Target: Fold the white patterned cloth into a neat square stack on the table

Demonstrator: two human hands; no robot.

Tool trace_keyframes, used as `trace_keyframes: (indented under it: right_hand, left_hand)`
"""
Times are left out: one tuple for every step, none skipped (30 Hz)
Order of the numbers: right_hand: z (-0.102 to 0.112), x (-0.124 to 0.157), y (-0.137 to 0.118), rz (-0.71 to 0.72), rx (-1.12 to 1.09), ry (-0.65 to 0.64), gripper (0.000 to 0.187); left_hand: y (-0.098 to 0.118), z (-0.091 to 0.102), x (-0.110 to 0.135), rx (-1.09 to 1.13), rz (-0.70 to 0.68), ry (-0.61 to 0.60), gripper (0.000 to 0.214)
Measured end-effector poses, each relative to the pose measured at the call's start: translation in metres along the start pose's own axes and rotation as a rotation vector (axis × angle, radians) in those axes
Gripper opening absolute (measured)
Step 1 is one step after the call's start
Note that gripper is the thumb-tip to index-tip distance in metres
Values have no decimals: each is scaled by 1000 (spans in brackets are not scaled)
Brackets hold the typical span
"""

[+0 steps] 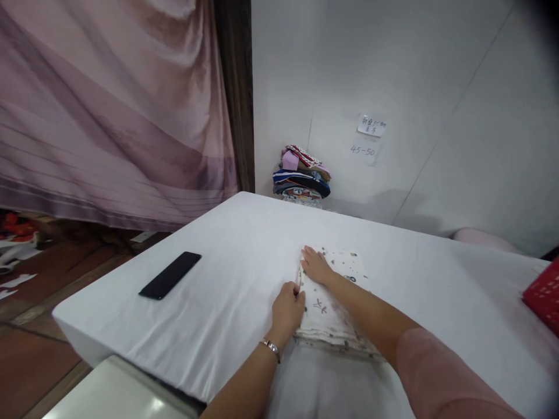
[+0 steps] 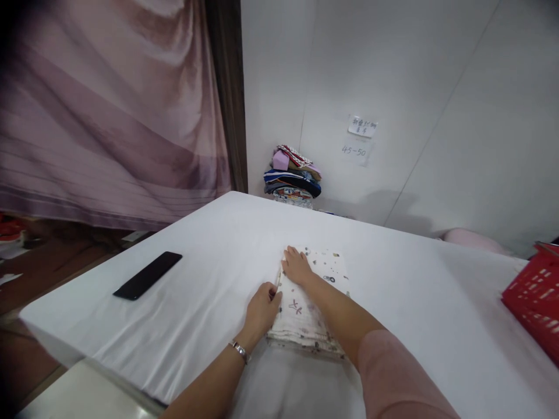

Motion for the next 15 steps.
trace_keyframes:
  right_hand:
    - [-1,0,-1,-7,-3,-7,46]
    - [-3,-1,-2,-19,-2,-10,47]
    - [-5,-1,-3,-35,5,-9,48]
    - [-7,-1,-4,-52,15,-5,49]
    - [-9,0,-6,-67,29,1,50]
    - [-10,-1,-7,-78,43,5,50]
    - [-11,-1,-9,-86,54,4,50]
    - [-11,-2,-10,-88,57,-2,50]
    - [-11,-2,-10,-87,48,-17,50]
    - [-10,-2,-10,-87,27,-37,51]
    - [-8,-1,-8,-90,-6,-52,52]
    - [-4,2,-7,-96,-41,-57,53]
    - [-1,7,-5,-106,-73,-53,54]
    - [3,13,-5,-114,-96,-44,55]
    - [5,22,-5,-116,-109,-30,56]
  left_hand:
    - [0,0,0,5,-3,0,7]
    - [1,0,0,11,-6,1,7]
    - [1,1,0,16,-8,0,8]
    - [2,1,0,20,-10,-2,8]
    - [2,0,0,21,-12,-5,8]
    - [2,0,0,20,-11,-8,8]
    - [2,0,0,17,-10,-11,8]
    - [1,0,-1,16,-8,-12,8]
    - [1,0,-1,16,-8,-12,8]
    - [1,0,0,20,-9,-10,9]
    - [1,1,0,27,-12,-6,9]
    - [1,1,0,37,-18,-3,9]
    - [1,1,0,49,-23,1,9]
    - [1,2,1,61,-27,4,9]
    - [1,2,1,73,-32,5,9]
Point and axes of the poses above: each hand's wrist, its own x-axis away from the middle knuckle, its own z-axis out of the back of the hand, y = z × x, the point moved 10 cm from there along -x, towards the middle knuckle, and after that the axes turned 12 degrees about x, right-handed, at the moved point
